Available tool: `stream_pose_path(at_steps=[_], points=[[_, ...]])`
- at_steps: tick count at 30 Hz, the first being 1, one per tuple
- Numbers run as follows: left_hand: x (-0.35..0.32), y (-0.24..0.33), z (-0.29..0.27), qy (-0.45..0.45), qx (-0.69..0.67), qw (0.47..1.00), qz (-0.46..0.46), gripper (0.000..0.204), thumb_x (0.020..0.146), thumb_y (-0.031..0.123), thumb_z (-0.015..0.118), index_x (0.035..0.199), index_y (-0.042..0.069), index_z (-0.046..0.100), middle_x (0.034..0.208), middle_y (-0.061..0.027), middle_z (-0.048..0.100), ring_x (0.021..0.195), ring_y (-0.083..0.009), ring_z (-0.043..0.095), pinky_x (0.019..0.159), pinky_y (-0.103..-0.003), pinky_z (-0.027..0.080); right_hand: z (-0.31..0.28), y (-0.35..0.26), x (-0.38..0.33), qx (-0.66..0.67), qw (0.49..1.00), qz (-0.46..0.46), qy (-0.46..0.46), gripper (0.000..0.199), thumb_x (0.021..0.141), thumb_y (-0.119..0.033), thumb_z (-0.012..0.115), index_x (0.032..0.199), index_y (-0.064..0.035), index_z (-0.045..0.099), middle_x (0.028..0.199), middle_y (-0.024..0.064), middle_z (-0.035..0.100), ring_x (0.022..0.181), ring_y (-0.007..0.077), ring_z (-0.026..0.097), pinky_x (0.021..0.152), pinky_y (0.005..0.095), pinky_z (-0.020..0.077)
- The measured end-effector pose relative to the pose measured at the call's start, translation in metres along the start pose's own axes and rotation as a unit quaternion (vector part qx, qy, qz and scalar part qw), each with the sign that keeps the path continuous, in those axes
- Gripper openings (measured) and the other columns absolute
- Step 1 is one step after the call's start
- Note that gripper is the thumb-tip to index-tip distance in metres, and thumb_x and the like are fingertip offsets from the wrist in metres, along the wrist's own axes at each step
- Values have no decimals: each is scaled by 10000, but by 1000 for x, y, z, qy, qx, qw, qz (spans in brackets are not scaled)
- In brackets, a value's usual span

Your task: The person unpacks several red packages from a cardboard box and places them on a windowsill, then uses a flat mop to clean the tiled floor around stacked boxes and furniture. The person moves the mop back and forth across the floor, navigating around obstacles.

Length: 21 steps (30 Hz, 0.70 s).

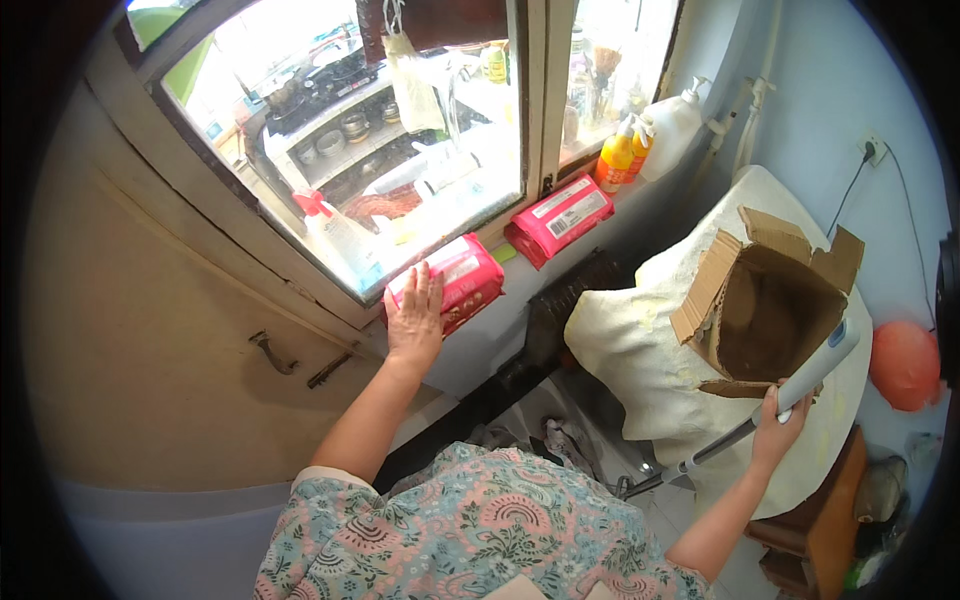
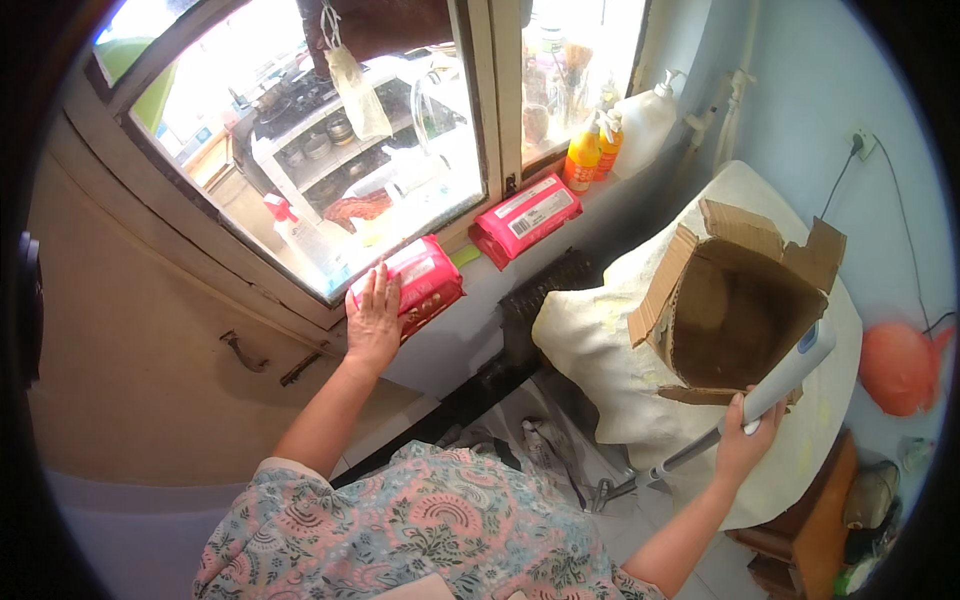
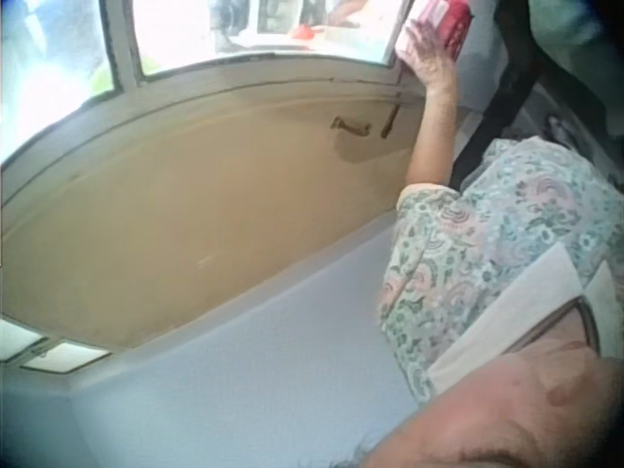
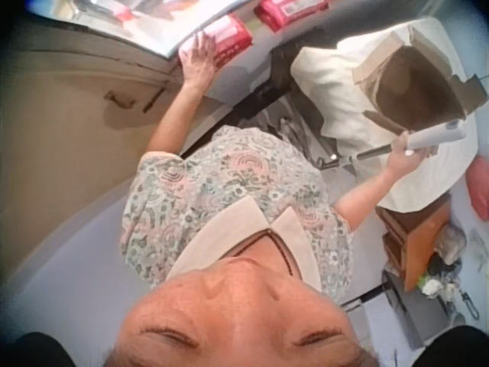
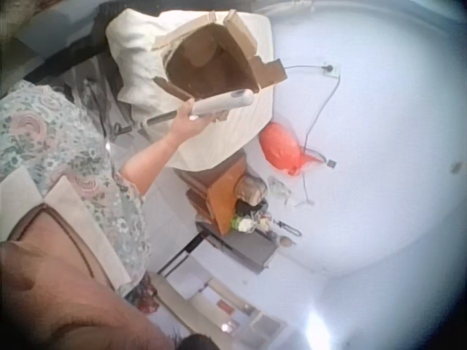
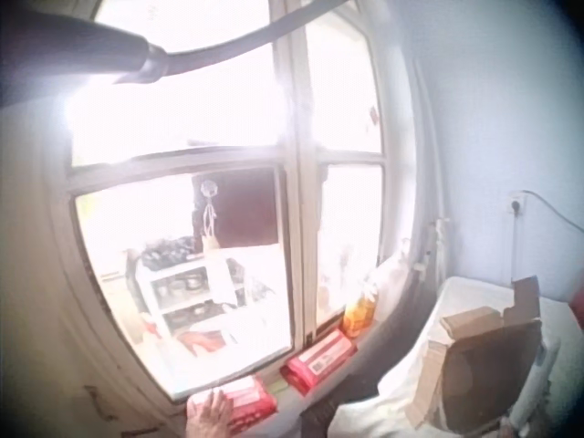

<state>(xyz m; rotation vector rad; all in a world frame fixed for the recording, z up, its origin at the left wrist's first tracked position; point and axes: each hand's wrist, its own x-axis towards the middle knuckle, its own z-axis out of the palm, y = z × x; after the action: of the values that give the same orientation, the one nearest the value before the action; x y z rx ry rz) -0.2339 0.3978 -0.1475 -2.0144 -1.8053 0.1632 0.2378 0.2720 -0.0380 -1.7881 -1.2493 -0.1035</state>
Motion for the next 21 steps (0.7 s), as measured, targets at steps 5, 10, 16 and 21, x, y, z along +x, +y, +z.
stream_pose_path(at_steps=[5,10,16,21], points=[[9,11,-14,1,-76,997,-26,801,767,316,628,1398,70,200,1469,-134,125,1354,-281,137,1059,-511,151,-3,27,-1,-33,999,-15,17,243,783,-101,607,987,10,533,1003,96,515,952,223,499,869,311,381],[4,8,-4,31,-95,994,54,758,761,242,635,1387,91,234,1429,-79,224,1351,-264,157,1092,-503,84,0,-4,3,2,1000,3,13,206,726,-97,635,888,13,568,937,78,509,867,228,520,774,311,417],[20,37,-77,25,-263,960,95,813,745,250,673,1391,55,220,1398,-182,253,1338,-320,172,1088,-492,107,-4,-13,3,0,1000,-1,17,217,701,-107,650,872,-10,559,886,51,503,754,215,519,676,312,429],[45,120,-150,-224,-797,528,189,852,866,308,587,1416,37,-4,1446,-225,158,1344,-301,199,1000,-396,348,-10,-11,-6,-3,1000,11,-4,237,682,-131,672,867,-19,574,882,62,530,749,237,547,673,322,445]])
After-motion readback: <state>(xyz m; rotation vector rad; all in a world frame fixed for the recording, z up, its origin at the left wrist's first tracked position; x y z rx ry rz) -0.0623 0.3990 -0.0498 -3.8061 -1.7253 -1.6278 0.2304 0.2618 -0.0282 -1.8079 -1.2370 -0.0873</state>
